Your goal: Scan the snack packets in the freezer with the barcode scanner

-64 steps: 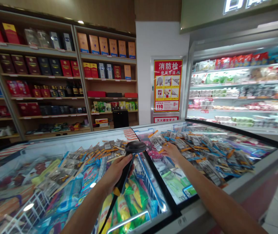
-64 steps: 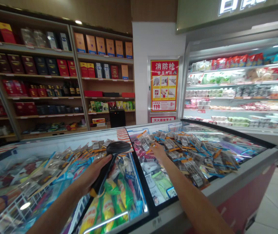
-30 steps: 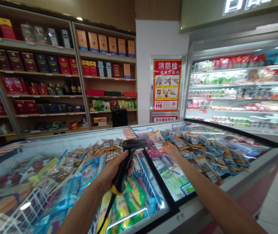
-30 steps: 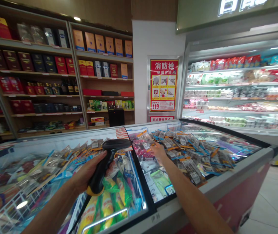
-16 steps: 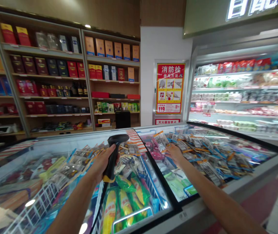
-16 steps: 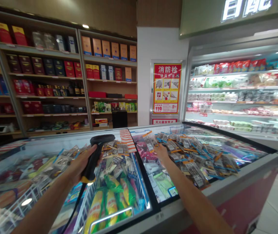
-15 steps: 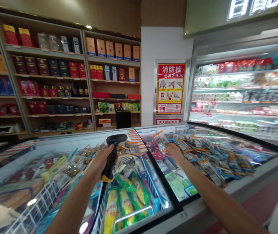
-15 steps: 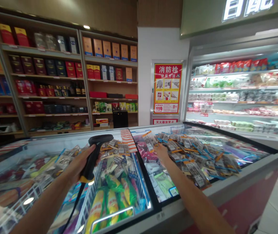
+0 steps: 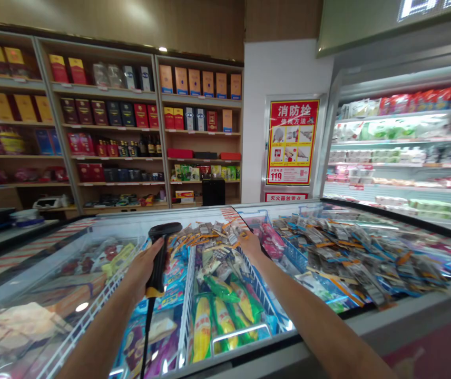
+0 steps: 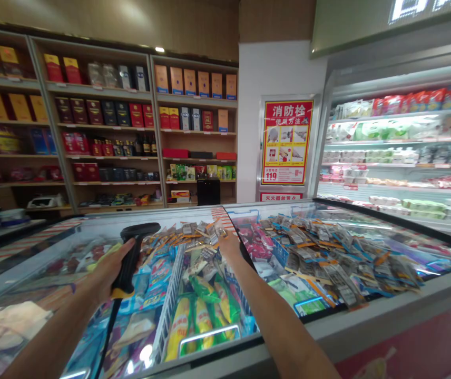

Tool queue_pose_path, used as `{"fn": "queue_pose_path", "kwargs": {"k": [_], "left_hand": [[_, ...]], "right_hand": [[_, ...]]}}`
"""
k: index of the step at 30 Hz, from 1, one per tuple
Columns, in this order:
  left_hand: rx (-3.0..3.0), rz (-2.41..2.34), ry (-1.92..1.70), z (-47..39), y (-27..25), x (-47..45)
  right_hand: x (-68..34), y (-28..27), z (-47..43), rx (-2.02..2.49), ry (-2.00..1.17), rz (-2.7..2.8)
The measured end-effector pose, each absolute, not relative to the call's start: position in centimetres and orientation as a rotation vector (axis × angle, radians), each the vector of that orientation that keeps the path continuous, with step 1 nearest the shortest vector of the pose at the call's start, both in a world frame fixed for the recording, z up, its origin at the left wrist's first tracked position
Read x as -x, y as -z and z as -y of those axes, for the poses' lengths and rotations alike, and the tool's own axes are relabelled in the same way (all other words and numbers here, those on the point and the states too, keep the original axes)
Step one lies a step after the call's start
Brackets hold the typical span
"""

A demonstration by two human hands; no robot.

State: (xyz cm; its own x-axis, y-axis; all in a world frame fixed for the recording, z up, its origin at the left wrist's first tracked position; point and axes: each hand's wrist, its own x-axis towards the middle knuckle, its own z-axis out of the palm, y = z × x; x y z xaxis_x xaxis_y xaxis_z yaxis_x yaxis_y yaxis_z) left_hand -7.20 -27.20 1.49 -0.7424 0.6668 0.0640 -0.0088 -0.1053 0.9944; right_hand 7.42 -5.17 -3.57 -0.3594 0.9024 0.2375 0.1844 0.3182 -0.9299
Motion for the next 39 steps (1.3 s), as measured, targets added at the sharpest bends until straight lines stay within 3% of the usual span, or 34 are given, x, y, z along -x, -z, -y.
{"fn": "queue_pose_path", "kwargs": {"k": [8, 16, 26, 39], "left_hand": [[-0.642, -1.677, -1.889, 27.0, -2.3, 5.2], [-0.763, -1.653, -1.722, 24.6, -2.1, 2.4], [-0.872, -1.58, -1.616, 21.7, -1.5, -0.7], [-0.915, -1.586, -1.55, 20.5, -1.4, -2.7]], "right_hand": [[-6.5, 3.2, 7.4, 1.35, -0.342, 2.131], [-11.6, 2.5, 4.7, 1.325, -0.428, 2.043], [-25.2, 1.3, -2.2, 1.584, -0.218, 1.742], [-26.9, 2.9, -4.9, 1.765, -0.174, 1.675]]}}
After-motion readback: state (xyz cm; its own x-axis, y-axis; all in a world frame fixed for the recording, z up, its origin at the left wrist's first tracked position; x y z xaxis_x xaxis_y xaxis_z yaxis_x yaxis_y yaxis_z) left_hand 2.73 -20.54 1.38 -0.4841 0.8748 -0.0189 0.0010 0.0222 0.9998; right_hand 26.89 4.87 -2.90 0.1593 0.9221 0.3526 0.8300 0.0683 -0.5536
